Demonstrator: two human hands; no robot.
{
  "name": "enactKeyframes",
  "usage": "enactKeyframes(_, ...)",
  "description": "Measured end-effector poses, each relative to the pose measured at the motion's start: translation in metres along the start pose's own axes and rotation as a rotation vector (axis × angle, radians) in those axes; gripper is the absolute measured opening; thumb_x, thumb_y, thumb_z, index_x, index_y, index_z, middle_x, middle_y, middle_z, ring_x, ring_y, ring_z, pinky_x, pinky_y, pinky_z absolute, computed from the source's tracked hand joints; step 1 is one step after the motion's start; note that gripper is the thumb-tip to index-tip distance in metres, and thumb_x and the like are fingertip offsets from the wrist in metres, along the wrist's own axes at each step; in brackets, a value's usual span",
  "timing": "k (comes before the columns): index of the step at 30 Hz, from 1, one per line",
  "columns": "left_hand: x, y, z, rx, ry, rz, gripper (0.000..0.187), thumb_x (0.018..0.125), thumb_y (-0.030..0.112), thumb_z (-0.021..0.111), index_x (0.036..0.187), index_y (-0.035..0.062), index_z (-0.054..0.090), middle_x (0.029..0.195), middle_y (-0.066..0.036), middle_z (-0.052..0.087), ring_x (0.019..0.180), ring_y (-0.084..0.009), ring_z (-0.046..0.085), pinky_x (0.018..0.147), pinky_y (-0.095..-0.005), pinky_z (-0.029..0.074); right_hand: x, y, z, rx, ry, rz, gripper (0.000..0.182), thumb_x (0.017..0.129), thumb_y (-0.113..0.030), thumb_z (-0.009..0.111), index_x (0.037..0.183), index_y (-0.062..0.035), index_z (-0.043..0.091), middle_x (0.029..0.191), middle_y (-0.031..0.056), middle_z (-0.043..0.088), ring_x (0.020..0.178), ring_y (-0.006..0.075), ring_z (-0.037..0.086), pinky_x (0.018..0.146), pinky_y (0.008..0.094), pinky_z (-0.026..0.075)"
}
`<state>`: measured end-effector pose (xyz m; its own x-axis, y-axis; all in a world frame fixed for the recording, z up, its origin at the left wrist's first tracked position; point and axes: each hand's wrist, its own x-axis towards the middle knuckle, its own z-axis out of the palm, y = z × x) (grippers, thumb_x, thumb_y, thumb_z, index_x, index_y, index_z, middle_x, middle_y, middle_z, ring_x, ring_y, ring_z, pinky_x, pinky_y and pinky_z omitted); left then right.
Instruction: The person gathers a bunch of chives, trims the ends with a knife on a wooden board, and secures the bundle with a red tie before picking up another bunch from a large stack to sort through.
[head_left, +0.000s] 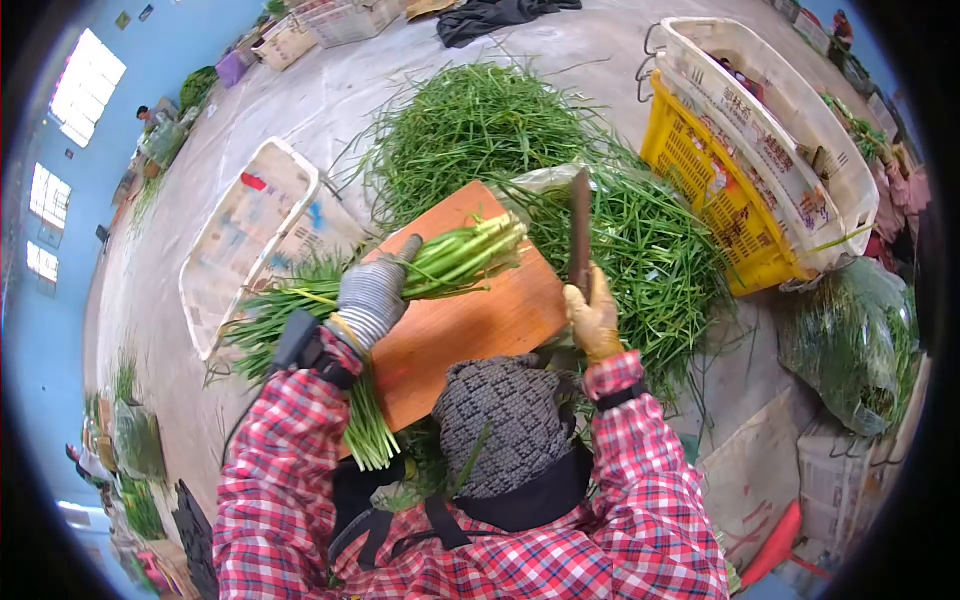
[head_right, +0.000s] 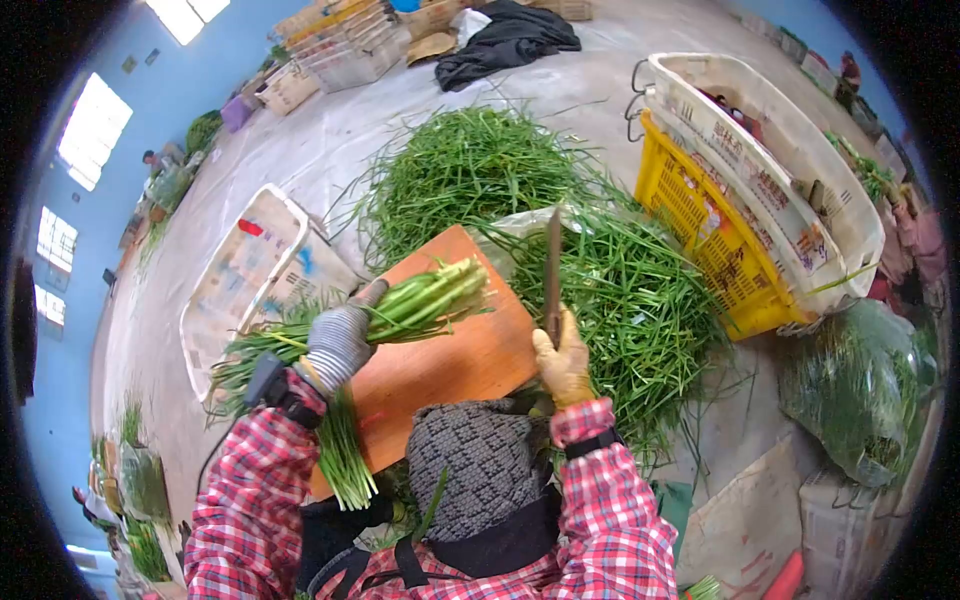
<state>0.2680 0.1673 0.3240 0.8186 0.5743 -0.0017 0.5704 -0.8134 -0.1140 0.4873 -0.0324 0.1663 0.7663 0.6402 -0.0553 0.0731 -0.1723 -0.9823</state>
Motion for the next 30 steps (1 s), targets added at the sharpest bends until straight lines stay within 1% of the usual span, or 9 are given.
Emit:
enactKeyframes(3, 0.026, 0.008, 0.058, 0.023, -0.078, 0.063, 0.069, 0.072, 0.012, 0.064, 0.136, 0.0131, 0.037, 0.087, -0.014, 0.061, 0.078, -0.0323, 0.061, 0.066, -0.0418, 0.049, -0.016, -0.040, -0.041, 0.223, -0.092, -0.009, 0.048, 0.088, -0.015, 0.058, 0.131, -0.0030, 0.041, 0.077, 0.0067, 0.056, 0.064, 0.0144, 0.053, 0.059, 0.0285, 0.045)
enactKeyframes(5, 0.035, 0.010, 0.098, 0.086, -0.062, 0.093, 0.061, 0.080, 0.008, 0.054, 0.138, 0.0177, 0.036, 0.085, -0.013, 0.060, 0.072, -0.0285, 0.063, 0.063, -0.0409, 0.049, -0.029, -0.069, -0.052, -0.005, -0.169, -0.134, 0.048, 0.089, -0.016, 0.056, 0.131, -0.0009, 0.040, 0.079, 0.0084, 0.057, 0.067, 0.0164, 0.055, 0.062, 0.0294, 0.046)
enactKeyframes(8, 0.027, 0.017, 0.149, 0.122, -0.100, 0.004, 0.059, 0.080, 0.004, 0.050, 0.136, 0.0190, 0.038, 0.090, -0.012, 0.059, 0.077, -0.0297, 0.062, 0.066, -0.0405, 0.048, -0.045, -0.092, -0.049, -0.197, -0.302, -0.162, 0.051, 0.088, -0.017, 0.057, 0.133, -0.0029, 0.038, 0.084, 0.0161, 0.062, 0.073, 0.0280, 0.062, 0.066, 0.0356, 0.049)
enactKeyframes(10, 0.024, 0.021, 0.147, 0.109, -0.083, -0.010, 0.058, 0.081, 0.004, 0.047, 0.136, 0.0202, 0.038, 0.092, -0.012, 0.059, 0.077, -0.0295, 0.062, 0.067, -0.0405, 0.048, -0.051, -0.093, -0.041, -0.303, -0.332, -0.253, 0.052, 0.087, -0.018, 0.058, 0.133, -0.0038, 0.038, 0.084, 0.0209, 0.063, 0.076, 0.0374, 0.063, 0.068, 0.0400, 0.050)
enactKeyframes(11, 0.020, 0.022, 0.145, 0.111, -0.062, -0.024, 0.056, 0.083, 0.005, 0.045, 0.136, 0.0214, 0.037, 0.094, -0.012, 0.058, 0.077, -0.0293, 0.062, 0.067, -0.0404, 0.049, -0.053, -0.089, -0.036, -0.258, -0.344, -0.231, 0.050, 0.087, -0.017, 0.059, 0.131, -0.0041, 0.041, 0.085, 0.0216, 0.062, 0.078, 0.0383, 0.062, 0.068, 0.0410, 0.050)
enactKeyframes(21, 0.024, 0.021, 0.142, 0.081, -0.131, -0.021, 0.057, 0.084, 0.004, 0.044, 0.137, 0.0223, 0.036, 0.093, -0.015, 0.058, 0.073, -0.0309, 0.062, 0.065, -0.0415, 0.050, -0.070, -0.067, -0.008, -0.504, -0.320, -0.305, 0.048, 0.084, -0.020, 0.062, 0.123, 0.0004, 0.045, 0.077, 0.0215, 0.062, 0.072, 0.0380, 0.061, 0.065, 0.0445, 0.050)
enactKeyframes(27, 0.030, 0.018, 0.141, 0.041, -0.165, -0.037, 0.055, 0.084, 0.004, 0.044, 0.135, 0.0224, 0.038, 0.090, -0.015, 0.059, 0.073, -0.0323, 0.063, 0.065, -0.0424, 0.050, -0.045, -0.070, -0.002, -0.659, -0.509, -0.034, 0.041, 0.087, -0.026, 0.056, 0.114, 0.0026, 0.044, 0.079, 0.0252, 0.062, 0.078, 0.0414, 0.060, 0.070, 0.0485, 0.048)
enactKeyframes(28, 0.031, 0.019, 0.141, 0.023, -0.173, -0.036, 0.054, 0.084, 0.004, 0.044, 0.135, 0.0220, 0.038, 0.091, -0.016, 0.060, 0.074, -0.0329, 0.063, 0.065, -0.0426, 0.051, -0.044, -0.072, 0.001, -0.701, -0.436, -0.120, 0.031, 0.087, -0.018, 0.055, 0.108, 0.0024, 0.046, 0.079, 0.0254, 0.060, 0.077, 0.0423, 0.059, 0.067, 0.0481, 0.047)
enactKeyframes(30, 0.033, 0.019, 0.143, 0.021, -0.172, -0.035, 0.053, 0.085, 0.004, 0.044, 0.134, 0.0226, 0.038, 0.090, -0.016, 0.061, 0.073, -0.0320, 0.064, 0.063, -0.0421, 0.051, -0.032, -0.073, 0.008, -0.702, -0.437, -0.061, 0.032, 0.087, -0.019, 0.055, 0.109, 0.0024, 0.047, 0.082, 0.0255, 0.061, 0.079, 0.0419, 0.060, 0.069, 0.0480, 0.047)
